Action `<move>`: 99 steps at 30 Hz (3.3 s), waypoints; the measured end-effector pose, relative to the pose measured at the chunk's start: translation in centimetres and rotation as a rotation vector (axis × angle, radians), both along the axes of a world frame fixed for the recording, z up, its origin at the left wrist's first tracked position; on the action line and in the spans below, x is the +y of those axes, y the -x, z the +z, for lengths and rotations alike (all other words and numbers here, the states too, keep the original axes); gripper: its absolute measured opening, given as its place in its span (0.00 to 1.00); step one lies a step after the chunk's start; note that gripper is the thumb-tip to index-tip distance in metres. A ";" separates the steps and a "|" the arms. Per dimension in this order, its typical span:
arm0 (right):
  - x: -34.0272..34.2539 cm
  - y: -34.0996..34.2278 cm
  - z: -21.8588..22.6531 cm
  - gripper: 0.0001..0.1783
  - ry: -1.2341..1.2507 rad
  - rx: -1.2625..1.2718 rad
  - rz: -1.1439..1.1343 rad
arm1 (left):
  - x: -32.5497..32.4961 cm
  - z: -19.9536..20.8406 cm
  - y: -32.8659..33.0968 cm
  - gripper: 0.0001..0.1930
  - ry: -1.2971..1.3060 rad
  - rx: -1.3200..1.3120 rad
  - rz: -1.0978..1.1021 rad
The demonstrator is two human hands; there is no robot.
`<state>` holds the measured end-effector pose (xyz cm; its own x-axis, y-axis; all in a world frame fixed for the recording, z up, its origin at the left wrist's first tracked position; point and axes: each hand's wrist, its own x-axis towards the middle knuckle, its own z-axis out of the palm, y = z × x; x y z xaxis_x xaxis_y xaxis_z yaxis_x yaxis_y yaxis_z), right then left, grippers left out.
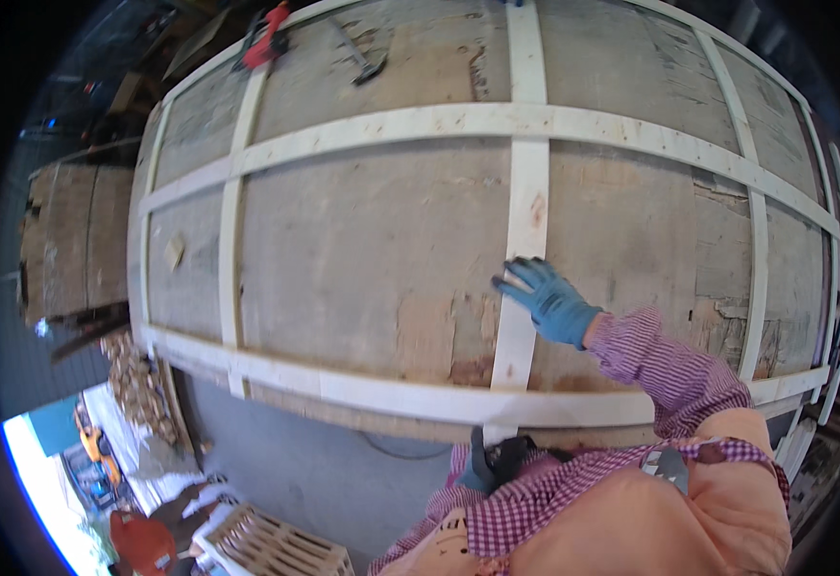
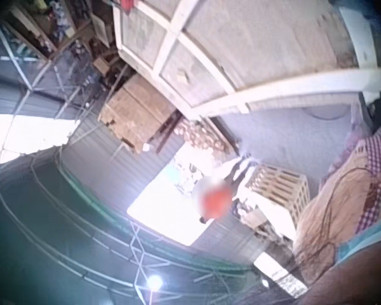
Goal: The person measures a wooden frame structure using a tape measure, repeatedly extending and retracting the tape across different sections of the frame. The person also briefly handles a nail gun and a small wooden block.
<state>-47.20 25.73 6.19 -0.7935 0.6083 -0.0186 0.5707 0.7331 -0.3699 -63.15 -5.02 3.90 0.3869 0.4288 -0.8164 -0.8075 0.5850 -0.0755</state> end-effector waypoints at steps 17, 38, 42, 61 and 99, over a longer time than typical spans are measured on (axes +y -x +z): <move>-22.2 -3.2 10.5 0.48 0.630 0.581 -0.125 | 4.2 13.6 -3.1 0.24 -0.769 0.544 -0.069; -21.2 -9.7 11.0 0.28 1.258 1.732 -1.347 | 12.5 -4.1 -1.2 0.24 -0.955 1.575 -1.836; -20.0 -7.9 11.7 0.24 1.262 1.341 -1.427 | 14.0 -2.5 1.0 0.26 -1.001 1.514 -1.807; -2.1 1.7 17.2 0.52 0.395 0.328 -0.249 | 28.3 13.4 6.2 0.14 -1.012 0.860 -0.926; 37.4 -19.1 -4.7 0.32 0.674 0.169 -0.754 | 70.5 -10.5 25.3 0.13 -0.375 0.918 0.388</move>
<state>-28.06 63.13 1.53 -0.2332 0.8544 -0.4643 0.6992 -0.1845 -0.6907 -88.46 65.49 -6.60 -0.5272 0.6749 -0.5162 -0.5995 0.1351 0.7889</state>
